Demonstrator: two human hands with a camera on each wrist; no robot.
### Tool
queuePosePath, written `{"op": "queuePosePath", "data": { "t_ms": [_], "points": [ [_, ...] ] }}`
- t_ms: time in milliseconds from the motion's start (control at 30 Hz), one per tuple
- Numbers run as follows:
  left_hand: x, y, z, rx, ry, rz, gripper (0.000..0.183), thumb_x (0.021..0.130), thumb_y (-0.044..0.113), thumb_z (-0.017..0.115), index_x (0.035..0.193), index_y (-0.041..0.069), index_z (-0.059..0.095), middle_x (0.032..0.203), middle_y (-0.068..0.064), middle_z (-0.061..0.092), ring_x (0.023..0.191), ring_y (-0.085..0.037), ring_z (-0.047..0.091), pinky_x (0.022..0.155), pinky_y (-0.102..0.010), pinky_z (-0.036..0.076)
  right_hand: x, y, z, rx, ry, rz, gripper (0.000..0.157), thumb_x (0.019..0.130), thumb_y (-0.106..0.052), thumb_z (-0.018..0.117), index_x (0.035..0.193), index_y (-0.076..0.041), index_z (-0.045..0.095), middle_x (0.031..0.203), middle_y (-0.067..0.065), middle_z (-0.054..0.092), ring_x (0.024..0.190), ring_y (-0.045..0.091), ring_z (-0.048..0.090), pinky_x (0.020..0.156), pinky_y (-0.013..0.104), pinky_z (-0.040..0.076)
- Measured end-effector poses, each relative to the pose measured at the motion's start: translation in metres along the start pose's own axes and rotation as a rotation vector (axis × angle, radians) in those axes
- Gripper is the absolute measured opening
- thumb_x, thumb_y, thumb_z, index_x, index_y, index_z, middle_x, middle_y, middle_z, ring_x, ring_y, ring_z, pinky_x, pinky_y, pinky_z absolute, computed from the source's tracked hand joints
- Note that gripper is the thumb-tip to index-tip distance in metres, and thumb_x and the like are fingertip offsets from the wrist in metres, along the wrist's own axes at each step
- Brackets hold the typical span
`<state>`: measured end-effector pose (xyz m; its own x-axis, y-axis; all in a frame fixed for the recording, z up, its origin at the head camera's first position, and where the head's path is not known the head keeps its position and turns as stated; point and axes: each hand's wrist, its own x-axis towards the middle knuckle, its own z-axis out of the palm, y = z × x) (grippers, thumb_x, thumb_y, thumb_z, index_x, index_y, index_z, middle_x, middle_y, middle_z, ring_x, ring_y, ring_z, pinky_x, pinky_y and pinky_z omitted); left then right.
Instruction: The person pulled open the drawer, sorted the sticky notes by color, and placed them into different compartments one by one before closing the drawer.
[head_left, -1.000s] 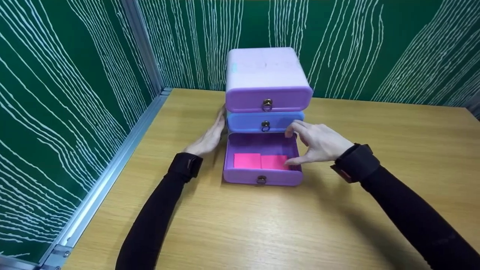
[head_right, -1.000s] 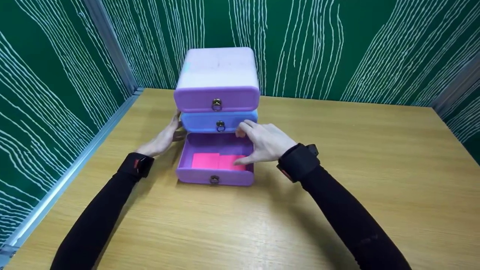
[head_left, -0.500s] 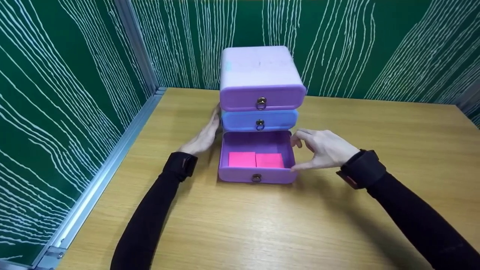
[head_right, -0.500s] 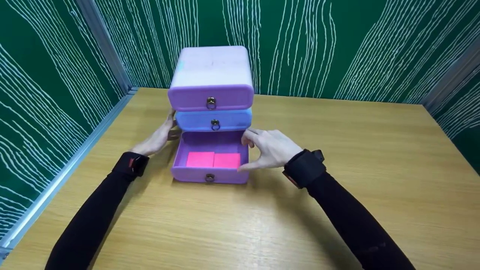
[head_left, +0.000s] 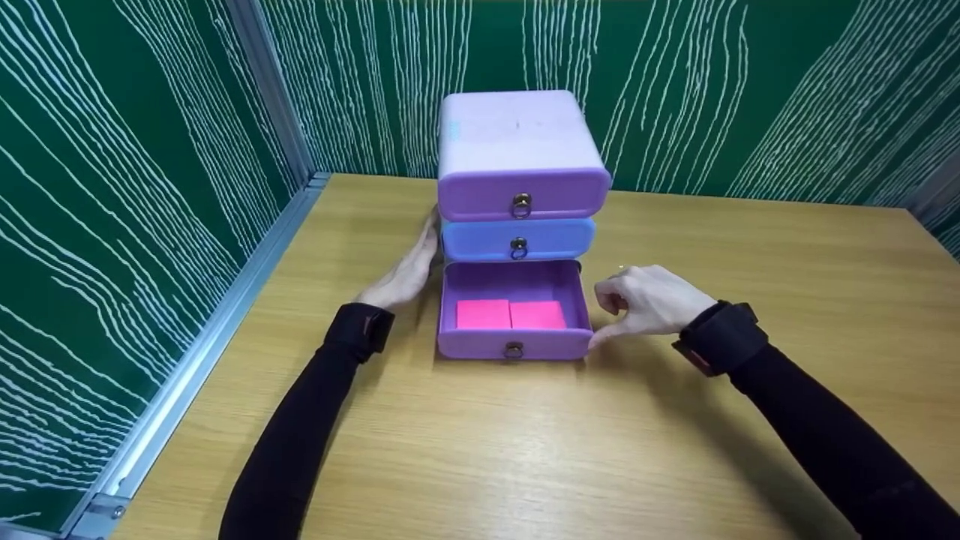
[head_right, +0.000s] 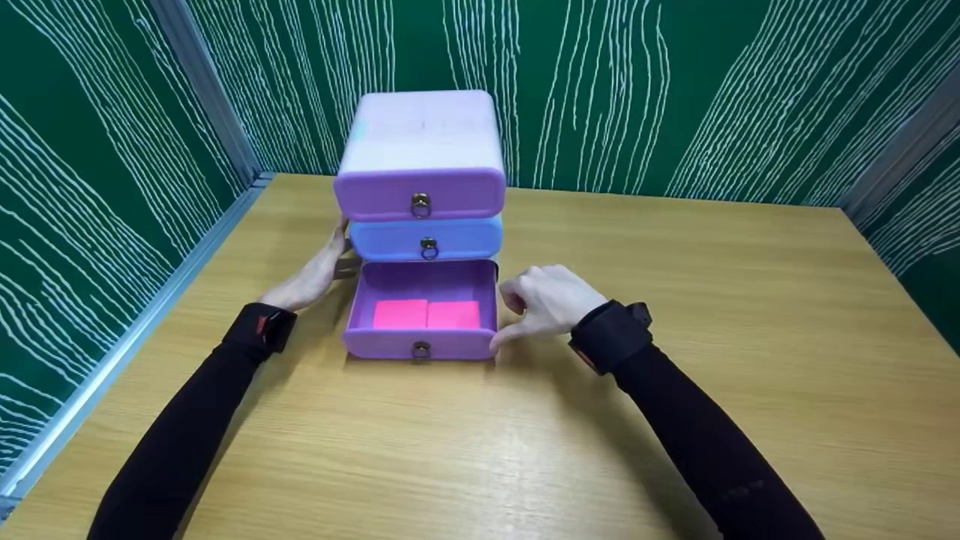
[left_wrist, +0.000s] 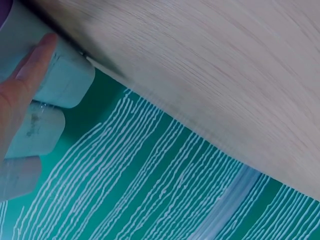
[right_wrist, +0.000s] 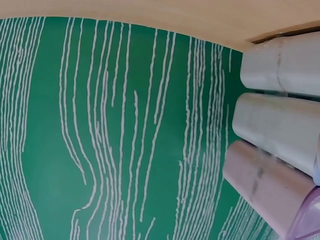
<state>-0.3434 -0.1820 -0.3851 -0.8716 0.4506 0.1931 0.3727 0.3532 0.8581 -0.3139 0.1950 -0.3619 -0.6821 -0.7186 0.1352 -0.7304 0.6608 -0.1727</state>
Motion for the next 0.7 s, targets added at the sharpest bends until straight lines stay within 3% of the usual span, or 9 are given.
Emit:
{"op": "queuePosePath", "data": {
  "t_ms": [167, 467, 600, 700],
  "points": [
    [0.000, 0.001, 0.001, 0.001, 0.016, -0.009, 0.086, 0.093, 0.072, 0.002, 0.160, 0.021, -0.014, 0.170, -0.001, -0.013, 0.157, -0.022, -0.008, 0.127, -0.052, -0.001, 0.004, 0.011, 0.001, 0.009, 0.018, 0.040, 0.057, 0.067, -0.069, 0.079, 0.067, -0.019, 0.051, 0.059, -0.012, 0.043, 0.056, 0.005, 0.041, 0.051, 0.021, 0.031],
    [0.001, 0.002, 0.001, 0.042, 0.049, -0.021, 0.080, 0.098, 0.063, 0.001, 0.160, 0.016, -0.011, 0.170, -0.006, -0.009, 0.157, -0.023, -0.006, 0.128, -0.047, 0.000, 0.015, 0.026, 0.002, 0.005, 0.039, 0.083, 0.054, 0.078, -0.063, 0.074, 0.065, -0.018, 0.047, 0.058, -0.011, 0.039, 0.054, 0.006, 0.040, 0.053, 0.022, 0.029],
    [-0.001, 0.002, 0.000, 0.030, 0.052, -0.058, 0.072, 0.102, 0.058, 0.001, 0.161, 0.017, -0.011, 0.170, -0.003, -0.010, 0.157, -0.021, -0.008, 0.128, -0.045, -0.001, 0.020, 0.032, 0.004, 0.004, 0.034, 0.115, 0.054, 0.081, -0.064, 0.070, 0.065, -0.019, 0.046, 0.058, -0.012, 0.036, 0.055, 0.006, 0.037, 0.053, 0.024, 0.028],
    [-0.002, 0.003, 0.001, 0.025, 0.052, -0.085, 0.078, 0.099, 0.063, 0.001, 0.161, 0.017, -0.011, 0.170, -0.002, -0.010, 0.157, -0.021, -0.008, 0.128, -0.045, -0.001, 0.024, 0.036, 0.006, 0.004, 0.033, 0.135, 0.052, 0.085, -0.061, 0.068, 0.064, -0.018, 0.046, 0.057, -0.012, 0.035, 0.054, 0.006, 0.036, 0.052, 0.024, 0.027]
  ]
}}
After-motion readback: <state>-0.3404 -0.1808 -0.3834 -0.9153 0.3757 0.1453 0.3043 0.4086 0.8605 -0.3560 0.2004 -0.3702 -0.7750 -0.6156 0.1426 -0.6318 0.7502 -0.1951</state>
